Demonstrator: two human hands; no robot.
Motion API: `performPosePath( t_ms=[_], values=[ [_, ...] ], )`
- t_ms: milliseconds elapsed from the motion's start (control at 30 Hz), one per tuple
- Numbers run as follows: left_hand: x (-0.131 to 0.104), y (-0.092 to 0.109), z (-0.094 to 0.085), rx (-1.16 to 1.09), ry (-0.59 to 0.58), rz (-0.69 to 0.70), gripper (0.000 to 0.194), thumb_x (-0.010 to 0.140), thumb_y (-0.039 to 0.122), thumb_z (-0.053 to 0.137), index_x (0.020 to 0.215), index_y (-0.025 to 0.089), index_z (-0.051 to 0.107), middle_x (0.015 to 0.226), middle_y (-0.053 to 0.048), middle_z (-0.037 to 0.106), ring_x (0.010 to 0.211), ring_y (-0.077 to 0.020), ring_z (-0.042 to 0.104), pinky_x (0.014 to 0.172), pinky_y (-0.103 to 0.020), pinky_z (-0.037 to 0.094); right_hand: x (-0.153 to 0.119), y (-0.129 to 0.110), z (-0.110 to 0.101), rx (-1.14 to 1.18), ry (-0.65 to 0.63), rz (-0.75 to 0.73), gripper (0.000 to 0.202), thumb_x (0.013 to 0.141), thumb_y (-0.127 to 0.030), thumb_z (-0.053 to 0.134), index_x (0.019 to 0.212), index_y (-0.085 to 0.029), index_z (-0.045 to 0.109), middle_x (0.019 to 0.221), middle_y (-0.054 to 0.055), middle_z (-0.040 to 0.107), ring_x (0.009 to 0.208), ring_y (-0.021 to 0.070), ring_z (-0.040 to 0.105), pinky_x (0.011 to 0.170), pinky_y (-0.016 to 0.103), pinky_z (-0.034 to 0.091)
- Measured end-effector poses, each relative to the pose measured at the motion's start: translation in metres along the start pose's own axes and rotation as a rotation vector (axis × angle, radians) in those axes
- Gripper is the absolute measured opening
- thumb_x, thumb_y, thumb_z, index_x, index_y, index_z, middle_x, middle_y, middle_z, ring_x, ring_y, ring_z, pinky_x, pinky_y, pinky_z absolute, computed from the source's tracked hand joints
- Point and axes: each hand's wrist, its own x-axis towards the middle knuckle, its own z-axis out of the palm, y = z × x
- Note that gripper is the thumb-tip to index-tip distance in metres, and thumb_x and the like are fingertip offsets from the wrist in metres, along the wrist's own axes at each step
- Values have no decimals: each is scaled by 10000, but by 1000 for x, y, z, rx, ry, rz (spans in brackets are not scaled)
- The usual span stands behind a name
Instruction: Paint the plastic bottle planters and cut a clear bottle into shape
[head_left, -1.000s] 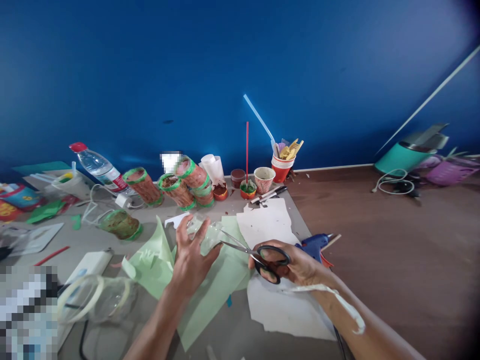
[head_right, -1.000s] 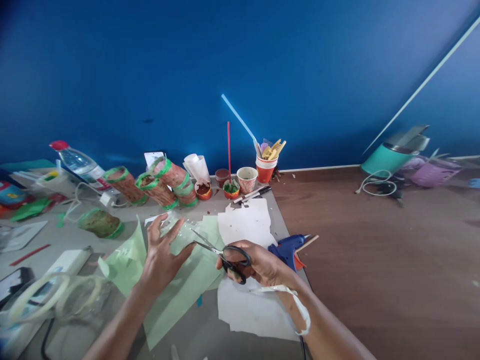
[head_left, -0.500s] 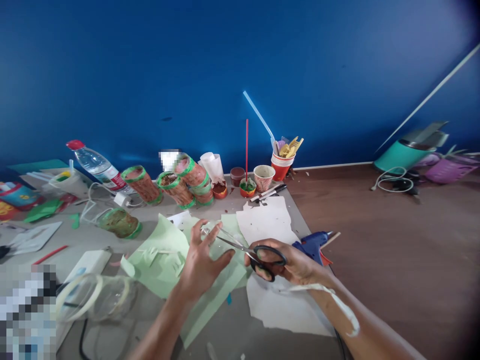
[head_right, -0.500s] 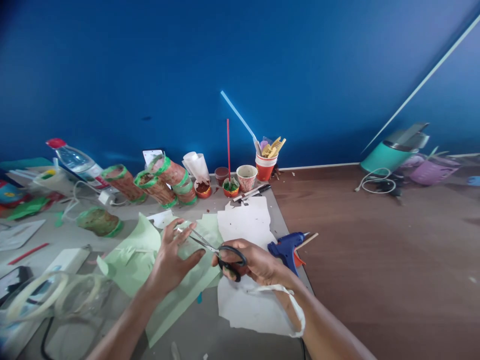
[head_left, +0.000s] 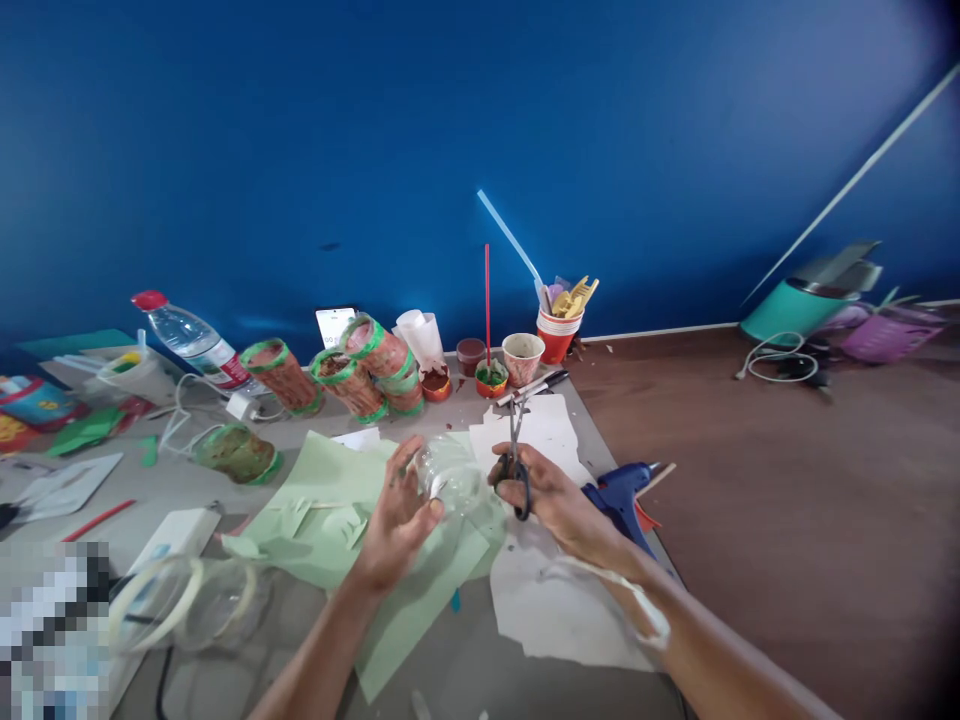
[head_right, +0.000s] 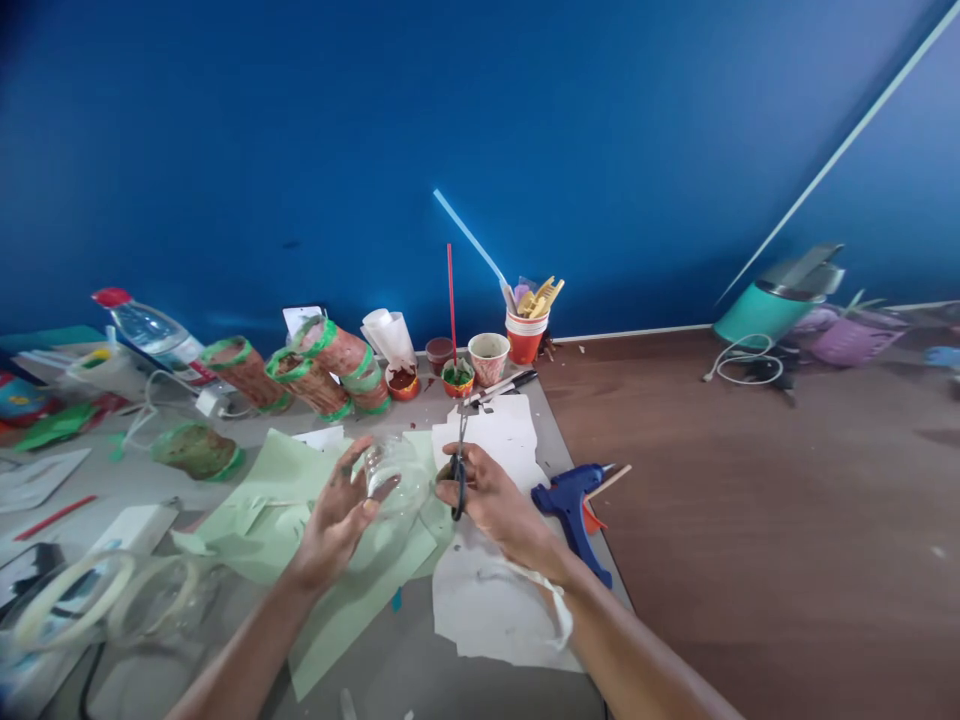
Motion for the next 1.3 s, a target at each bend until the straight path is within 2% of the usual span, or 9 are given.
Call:
performPosePath(
  t_ms=[167,333,467,633,733,833,933,1133,1300],
  values=[
    [-5,-5,4,-116,-116,4,657,808,454,627,1396,313,369,1531,-64,299,1407,-305,260,1121,-450,290,-2,4,7,15,-16,-44,480,680,-311,758,1090,-208,530,856,-4,569,773,142,536,685,262,417],
    [-9,-9,-2,138,-151,42,782,789,517,620,1457,304,275,1590,-55,180,1458,-313,93,1158,-494,216,-4,4,7,12,23,-149,481,697,-300,743,1113,-216,514,888,2,564,799,147,531,711,271,420],
    [-7,-5,-3,153,-164,66,769,749,594,635,1395,276,363,1540,-119,292,1416,-344,249,1110,-505,323,-5,4,11,-90,7,-148,489,676,-290,761,1093,-207,518,914,17,566,833,163,521,758,294,422],
    [-4,0,3,195,-97,38,557,790,449,657,1253,267,407,1309,-130,515,1245,-290,495,977,-460,472,-7,-1,12,-178,9,-145,502,686,-323,761,1111,-204,522,931,37,578,876,180,513,762,301,410],
    [-4,-2,3,432,8,78,646,765,355,687,1301,257,341,1341,-136,434,1256,-282,462,997,-486,453,-7,-6,3,-122,-32,-196,461,722,-392,739,1091,-184,556,868,27,576,773,150,503,696,276,384],
    [-2,-8,-2,634,139,232,728,733,282,709,1341,257,311,1401,-140,314,1318,-292,370,1008,-501,448,-9,-10,-8,4,-267,-166,505,757,-536,673,1050,-130,603,711,15,573,623,123,477,621,270,353],
    [2,-11,-10,676,187,311,747,739,261,705,1364,276,297,1405,-134,288,1322,-292,360,976,-491,484,-13,-16,-14,54,-453,-82,564,752,-601,652,997,-93,634,646,18,570,559,114,473,586,268,346],
    [8,-4,-22,816,202,389,508,794,233,645,1262,276,454,1427,-117,261,1297,-287,413,967,-474,503,-13,-21,-16,-11,-557,73,539,739,-573,680,949,-77,658,617,10,561,518,96,466,516,234,298],
    [9,-5,-24,886,222,411,466,797,222,641,1238,268,496,1438,-110,279,1327,-299,386,986,-473,491,-11,-19,-15,58,-519,144,460,747,-516,688,891,-79,673,593,9,557,499,94,456,484,231,284]
  ],
)
